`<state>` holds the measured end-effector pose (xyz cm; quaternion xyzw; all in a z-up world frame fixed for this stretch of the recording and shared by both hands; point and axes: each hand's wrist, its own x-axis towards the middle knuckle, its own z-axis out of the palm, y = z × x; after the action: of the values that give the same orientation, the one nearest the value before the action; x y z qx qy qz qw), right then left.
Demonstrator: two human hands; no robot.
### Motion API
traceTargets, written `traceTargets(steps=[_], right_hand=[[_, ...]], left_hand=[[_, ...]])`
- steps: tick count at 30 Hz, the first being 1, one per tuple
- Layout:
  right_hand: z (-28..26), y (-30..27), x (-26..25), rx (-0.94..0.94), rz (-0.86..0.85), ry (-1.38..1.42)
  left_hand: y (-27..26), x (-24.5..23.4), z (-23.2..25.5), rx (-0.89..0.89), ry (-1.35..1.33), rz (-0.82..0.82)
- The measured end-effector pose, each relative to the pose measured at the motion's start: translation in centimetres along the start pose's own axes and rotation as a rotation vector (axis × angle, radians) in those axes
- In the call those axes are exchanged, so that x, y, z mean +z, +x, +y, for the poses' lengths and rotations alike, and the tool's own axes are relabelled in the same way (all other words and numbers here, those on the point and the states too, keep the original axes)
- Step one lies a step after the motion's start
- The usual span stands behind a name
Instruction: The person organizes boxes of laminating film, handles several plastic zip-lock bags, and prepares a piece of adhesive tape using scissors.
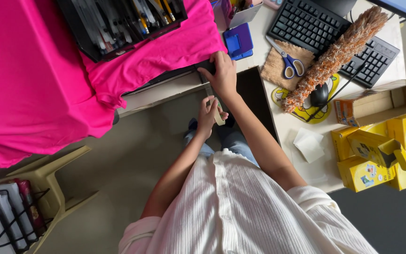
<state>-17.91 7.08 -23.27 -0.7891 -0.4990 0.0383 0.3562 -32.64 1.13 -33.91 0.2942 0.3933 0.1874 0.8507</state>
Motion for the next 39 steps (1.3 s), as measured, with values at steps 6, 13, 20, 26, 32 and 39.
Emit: traceTargets(steps=[6, 13, 20, 26, 32, 39], right_hand=[[1.6, -1.1, -1.7, 0.087, -0.127, 0.21], [18.9, -6.9, -5.2, 0.23, 0.182, -0.109], [28.9, -11.0, -7.0, 0.379, 0.179, -0.639], [30.1, -10.0, -8.0, 0.528, -0.13, -0.542], [26.0, -9.4, -10.9, 0.512, -0.36, 0.034], [21.4, -5.4, -12.0, 0.292, -1.138, 0.624]], left_hand=[[-0.5, -0.1, 0.0, -0.027, 0.015, 0.05], [0.1, -0.8, 0.5, 0.038, 0.059, 0.091], [0.3, 0.9, 0.3, 0.114, 0.029, 0.125], [-0.5, 1.7, -0.4, 0.218, 0.001, 0.172], [-1.5, 1.9, 0.0, 0.253, -0.047, 0.218], [-2.6, 1.9, 1.2, 0.204, -0.006, 0.218]])
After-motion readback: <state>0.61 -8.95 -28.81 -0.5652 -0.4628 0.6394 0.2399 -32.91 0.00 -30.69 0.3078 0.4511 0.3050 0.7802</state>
